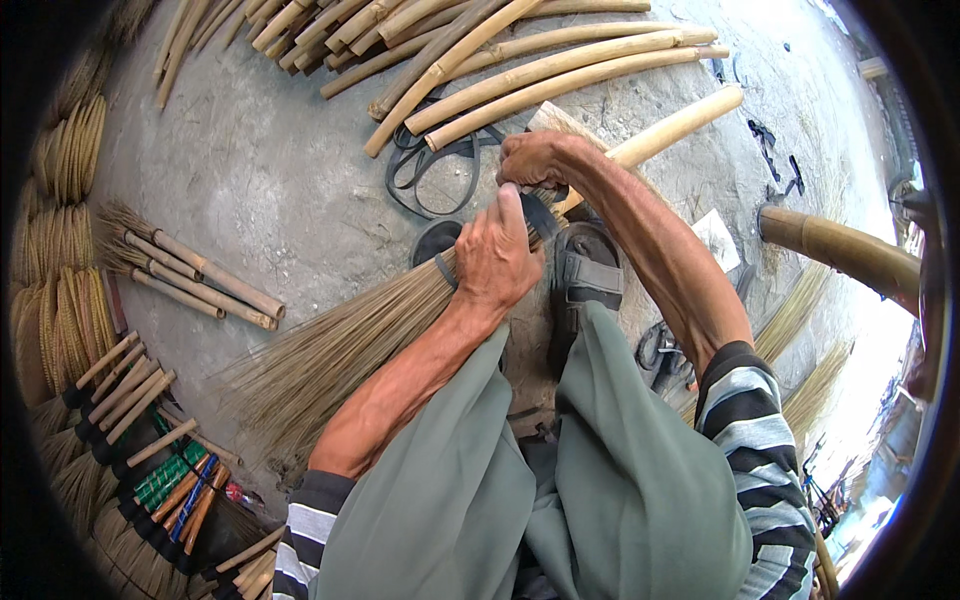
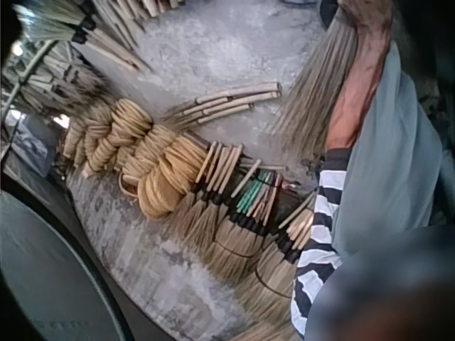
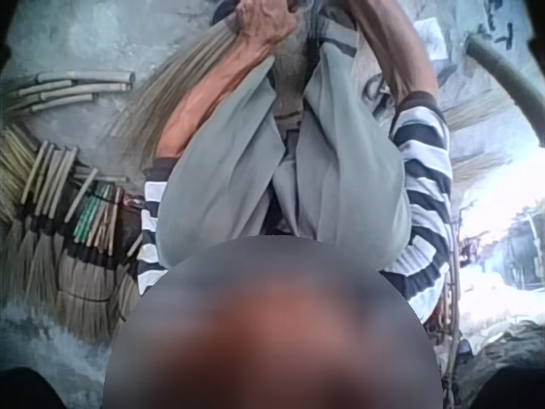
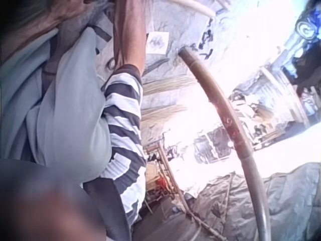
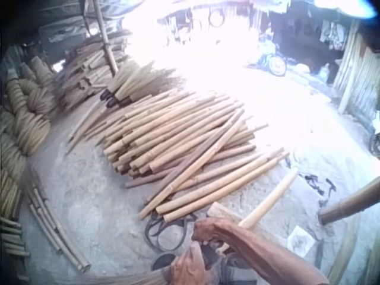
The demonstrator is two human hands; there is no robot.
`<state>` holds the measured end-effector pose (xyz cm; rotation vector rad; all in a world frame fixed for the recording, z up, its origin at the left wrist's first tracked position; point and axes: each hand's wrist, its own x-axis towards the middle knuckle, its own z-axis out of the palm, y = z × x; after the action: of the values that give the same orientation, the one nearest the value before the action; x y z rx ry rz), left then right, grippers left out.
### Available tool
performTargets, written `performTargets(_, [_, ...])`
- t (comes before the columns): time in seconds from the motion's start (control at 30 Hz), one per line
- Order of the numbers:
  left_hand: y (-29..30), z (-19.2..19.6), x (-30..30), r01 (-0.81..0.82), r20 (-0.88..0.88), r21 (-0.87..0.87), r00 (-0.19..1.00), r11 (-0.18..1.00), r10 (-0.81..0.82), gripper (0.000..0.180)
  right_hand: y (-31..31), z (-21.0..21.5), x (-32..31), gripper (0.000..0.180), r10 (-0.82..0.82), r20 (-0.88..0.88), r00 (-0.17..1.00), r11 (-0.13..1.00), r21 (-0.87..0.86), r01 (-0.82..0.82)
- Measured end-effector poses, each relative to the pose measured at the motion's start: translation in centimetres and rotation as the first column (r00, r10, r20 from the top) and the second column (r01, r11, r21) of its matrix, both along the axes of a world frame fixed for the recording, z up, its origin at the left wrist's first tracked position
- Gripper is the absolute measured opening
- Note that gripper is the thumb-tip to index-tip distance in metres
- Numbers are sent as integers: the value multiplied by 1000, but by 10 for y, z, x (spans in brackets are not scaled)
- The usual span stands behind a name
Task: The person assembles a broom by gathering a bundle of straw-like bristles, aligning them, and securing them to a bamboo handle using a black strap. The person repeatedly wraps and tightens the strap around the junction of the bristles and handle.
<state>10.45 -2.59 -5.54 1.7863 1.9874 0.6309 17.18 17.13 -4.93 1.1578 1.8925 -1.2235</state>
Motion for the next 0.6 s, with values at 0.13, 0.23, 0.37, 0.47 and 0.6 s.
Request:
performTargets(0.13, [3, 2, -2, 12, -4, -22, 1000, 1000, -12, 69, 3, 0, 0, 27, 109, 10, 994, 994, 25, -110])
performTargets(0.23, [7, 4, -2, -16, 18, -84, 1000, 996, 18, 63, 5, 0, 7, 28, 88, -108, 990, 995, 44, -84])
performTargets(0.37, [17, 10, -8, -37, 70, -199, 996, 979, 52, 59, -5, 8, 42, 30, -159, -508, 846, 941, 183, 286])
performTargets(0.47, [27, 13, -17, -19, 101, -265, 994, 964, 47, 61, -52, 12, 89, 26, -29, -831, 556, 653, 406, 640])
performTargets(0.6, [42, 18, -35, -2, 163, -373, 984, 928, 67, 79, -120, 1, 145, 22, -532, -729, 432, 630, 1, 777])
